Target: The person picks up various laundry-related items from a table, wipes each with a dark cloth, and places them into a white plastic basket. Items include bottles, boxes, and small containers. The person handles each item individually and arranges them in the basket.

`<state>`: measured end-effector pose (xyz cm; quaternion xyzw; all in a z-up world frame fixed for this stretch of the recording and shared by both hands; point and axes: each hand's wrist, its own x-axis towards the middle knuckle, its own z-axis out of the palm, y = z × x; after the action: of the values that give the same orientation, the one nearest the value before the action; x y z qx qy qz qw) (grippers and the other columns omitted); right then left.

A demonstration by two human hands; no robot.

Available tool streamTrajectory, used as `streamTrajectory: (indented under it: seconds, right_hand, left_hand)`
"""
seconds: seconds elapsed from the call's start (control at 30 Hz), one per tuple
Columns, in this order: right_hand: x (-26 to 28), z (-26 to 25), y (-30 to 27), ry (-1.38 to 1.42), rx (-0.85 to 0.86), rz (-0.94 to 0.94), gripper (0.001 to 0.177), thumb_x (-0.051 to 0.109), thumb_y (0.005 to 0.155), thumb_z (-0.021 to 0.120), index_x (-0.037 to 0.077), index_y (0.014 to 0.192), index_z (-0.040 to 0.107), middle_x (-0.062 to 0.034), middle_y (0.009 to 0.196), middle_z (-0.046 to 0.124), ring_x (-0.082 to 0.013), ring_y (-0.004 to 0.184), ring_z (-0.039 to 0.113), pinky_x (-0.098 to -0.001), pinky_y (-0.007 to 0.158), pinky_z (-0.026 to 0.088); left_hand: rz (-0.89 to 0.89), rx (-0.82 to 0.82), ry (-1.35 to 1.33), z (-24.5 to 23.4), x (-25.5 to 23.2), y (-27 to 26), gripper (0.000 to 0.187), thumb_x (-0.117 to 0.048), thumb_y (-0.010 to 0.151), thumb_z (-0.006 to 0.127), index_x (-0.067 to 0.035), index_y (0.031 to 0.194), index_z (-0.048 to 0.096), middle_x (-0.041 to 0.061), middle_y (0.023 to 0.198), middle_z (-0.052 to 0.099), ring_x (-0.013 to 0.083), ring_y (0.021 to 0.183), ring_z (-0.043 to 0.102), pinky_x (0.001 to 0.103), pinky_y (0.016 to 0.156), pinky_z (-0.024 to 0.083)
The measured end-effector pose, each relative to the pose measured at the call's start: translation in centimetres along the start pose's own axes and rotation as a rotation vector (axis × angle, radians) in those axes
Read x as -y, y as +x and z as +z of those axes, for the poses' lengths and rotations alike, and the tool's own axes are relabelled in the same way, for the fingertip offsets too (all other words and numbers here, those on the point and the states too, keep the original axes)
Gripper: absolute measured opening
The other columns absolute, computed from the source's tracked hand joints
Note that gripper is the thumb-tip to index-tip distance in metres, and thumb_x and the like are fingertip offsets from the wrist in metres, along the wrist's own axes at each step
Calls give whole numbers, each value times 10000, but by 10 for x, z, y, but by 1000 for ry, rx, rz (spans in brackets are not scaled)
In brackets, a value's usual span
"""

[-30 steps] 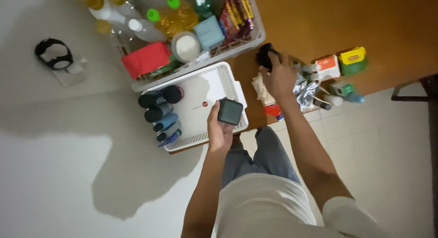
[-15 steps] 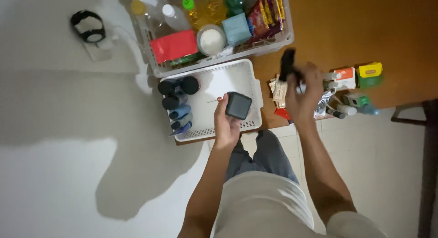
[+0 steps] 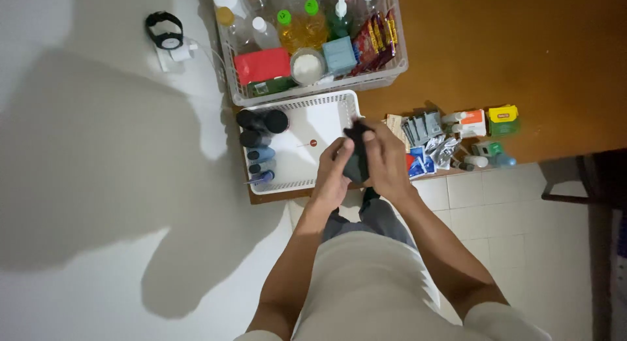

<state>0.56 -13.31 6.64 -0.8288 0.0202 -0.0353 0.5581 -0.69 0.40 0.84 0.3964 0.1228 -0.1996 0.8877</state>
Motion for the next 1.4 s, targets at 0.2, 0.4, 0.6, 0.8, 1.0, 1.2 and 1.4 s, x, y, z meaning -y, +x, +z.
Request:
streamTrajectory:
  seconds: [0.2, 0.4, 0.6, 0.8, 1.0, 1.2, 1.4]
  right_hand:
    - [2, 6, -13, 99, 261, -179, 196, 117, 1016, 596, -15, 1111, 706, -170, 1029, 747, -276, 875, 708, -366, 776, 538]
    - [36, 22, -32, 109, -55, -73, 200, 77, 1089, 555, 14, 1249, 657, -164, 1123, 706, -265, 1025, 712, -350, 911, 557]
    - [42, 20, -40, -39, -76, -664, 184, 69, 1059, 579, -3, 1228, 583, -248, 1397, 563, -419, 1331, 576, -453, 1136, 467]
    - [32, 0, -26, -27, 173, -150, 195, 111, 1037, 630, 37, 1212, 674, -159, 1204, 724, -285, 1110, 725, -361, 967, 563]
    - [55, 12, -41, 57, -205, -469, 275, 82, 1138, 452, -34, 1357, 573, -233, 1316, 642, -358, 1217, 645, -434, 1068, 511]
    - [11, 15, -29, 211, -263, -412, 280, 122, 1070, 550, -26, 1298, 615, -182, 1162, 672, -254, 1028, 667, -360, 907, 571]
    - [30, -3, -28, 197, -277, -221, 159, 92, 1047, 633, -19, 1161, 627, -158, 1065, 662, -219, 946, 648, -334, 832, 541]
  left_hand:
    - [-73, 55, 159, -34, 8, -11, 699, -511, 918, 719, -3, 1368, 549, 87, 1260, 613, 130, 1109, 614, 280, 912, 544]
    - [87, -101, -38, -10, -4, -25, 516, -445, 989, 657, 3, 1235, 590, 35, 1082, 651, 141, 997, 616, 301, 856, 538]
    - [403, -314, 303, -17, -3, -25, 547, -520, 1125, 538, 19, 1038, 577, 41, 966, 550, 127, 905, 499, 312, 786, 471]
    - [240, 23, 619, 5, -34, -38, 536, -573, 1068, 414, -71, 1133, 590, 17, 935, 599, 109, 870, 534, 277, 762, 487]
    - [360, -279, 274, 22, -17, -33, 530, -509, 1070, 546, 18, 1051, 599, 35, 966, 553, 143, 902, 498, 309, 801, 462]
    - [364, -258, 610, 25, -3, -33, 382, -384, 1111, 574, -5, 1062, 595, 50, 947, 550, 129, 891, 517, 296, 779, 461]
    - [310, -238, 11, 61, -24, -36, 447, -376, 999, 624, -9, 1254, 636, 74, 1176, 666, 151, 1061, 626, 293, 933, 521]
